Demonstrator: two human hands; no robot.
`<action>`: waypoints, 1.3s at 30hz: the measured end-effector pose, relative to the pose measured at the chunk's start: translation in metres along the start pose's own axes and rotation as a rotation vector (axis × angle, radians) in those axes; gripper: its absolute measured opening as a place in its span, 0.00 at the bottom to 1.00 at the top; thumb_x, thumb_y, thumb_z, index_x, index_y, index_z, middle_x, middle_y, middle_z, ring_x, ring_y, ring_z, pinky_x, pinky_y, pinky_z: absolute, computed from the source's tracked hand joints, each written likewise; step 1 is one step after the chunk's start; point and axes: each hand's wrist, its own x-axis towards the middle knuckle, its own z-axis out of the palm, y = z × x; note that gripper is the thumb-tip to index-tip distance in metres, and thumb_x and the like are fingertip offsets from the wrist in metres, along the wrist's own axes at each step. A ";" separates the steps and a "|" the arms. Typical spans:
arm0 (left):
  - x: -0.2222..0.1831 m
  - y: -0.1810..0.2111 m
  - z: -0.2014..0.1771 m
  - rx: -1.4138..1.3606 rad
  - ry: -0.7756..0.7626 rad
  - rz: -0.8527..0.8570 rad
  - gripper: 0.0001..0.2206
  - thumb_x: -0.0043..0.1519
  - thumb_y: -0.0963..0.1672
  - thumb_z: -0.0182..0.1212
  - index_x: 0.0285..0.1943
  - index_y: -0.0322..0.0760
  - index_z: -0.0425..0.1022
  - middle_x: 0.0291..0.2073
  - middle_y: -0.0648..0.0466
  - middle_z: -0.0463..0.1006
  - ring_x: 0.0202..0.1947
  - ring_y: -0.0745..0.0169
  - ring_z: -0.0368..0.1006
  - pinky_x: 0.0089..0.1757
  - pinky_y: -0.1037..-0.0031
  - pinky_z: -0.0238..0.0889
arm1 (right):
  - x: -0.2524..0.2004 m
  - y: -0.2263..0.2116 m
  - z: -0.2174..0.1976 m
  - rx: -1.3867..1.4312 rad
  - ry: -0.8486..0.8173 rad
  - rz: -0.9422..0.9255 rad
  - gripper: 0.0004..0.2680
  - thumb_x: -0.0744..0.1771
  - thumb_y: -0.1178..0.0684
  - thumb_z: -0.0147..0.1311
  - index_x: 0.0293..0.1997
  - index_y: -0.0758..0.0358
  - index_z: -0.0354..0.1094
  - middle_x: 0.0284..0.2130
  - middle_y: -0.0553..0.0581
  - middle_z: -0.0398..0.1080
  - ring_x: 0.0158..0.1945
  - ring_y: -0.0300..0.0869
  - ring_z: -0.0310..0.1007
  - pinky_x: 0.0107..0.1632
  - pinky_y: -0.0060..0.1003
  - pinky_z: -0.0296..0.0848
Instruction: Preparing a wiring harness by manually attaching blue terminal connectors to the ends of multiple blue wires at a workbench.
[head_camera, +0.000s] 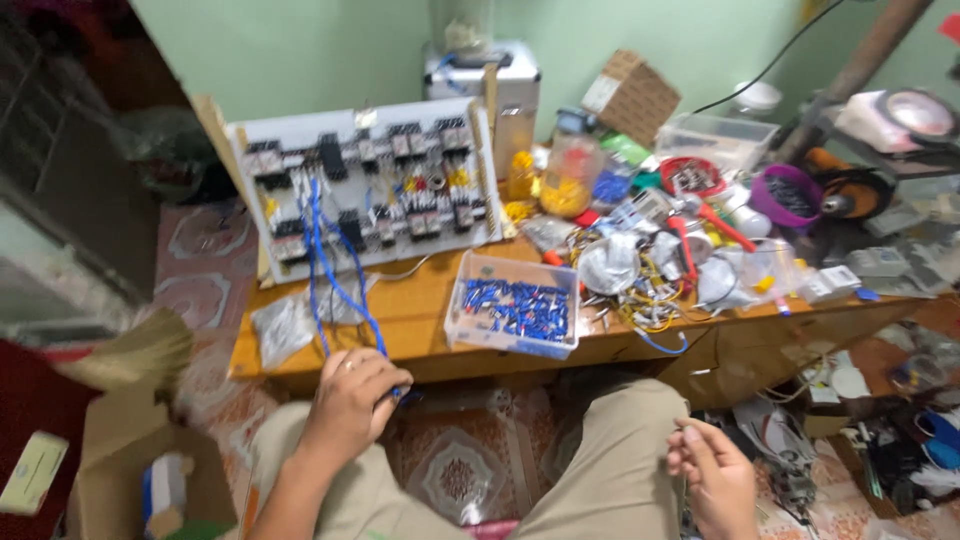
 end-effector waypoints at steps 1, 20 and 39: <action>-0.003 -0.002 -0.001 -0.017 -0.022 0.012 0.11 0.50 0.39 0.67 0.40 0.46 0.80 0.35 0.59 0.80 0.42 0.54 0.73 0.47 0.60 0.58 | 0.000 0.003 -0.007 -0.005 0.022 -0.031 0.10 0.70 0.60 0.51 0.55 0.76 0.71 0.33 0.70 0.74 0.26 0.45 0.70 0.29 0.32 0.69; -0.043 -0.035 -0.024 0.015 -0.205 -0.368 0.10 0.62 0.50 0.64 0.46 0.48 0.82 0.38 0.62 0.84 0.37 0.58 0.78 0.42 0.60 0.64 | -0.012 0.022 -0.002 -0.155 0.094 -0.096 0.06 0.71 0.58 0.53 0.51 0.69 0.72 0.32 0.63 0.74 0.25 0.35 0.67 0.25 0.24 0.63; -0.035 -0.011 -0.015 -0.133 -0.280 -0.616 0.19 0.54 0.52 0.69 0.56 0.55 0.81 0.45 0.69 0.85 0.30 0.72 0.81 0.43 0.77 0.70 | -0.022 0.005 0.021 -0.427 0.202 -0.110 0.06 0.67 0.56 0.60 0.41 0.68 0.79 0.29 0.56 0.80 0.34 0.37 0.76 0.42 0.28 0.74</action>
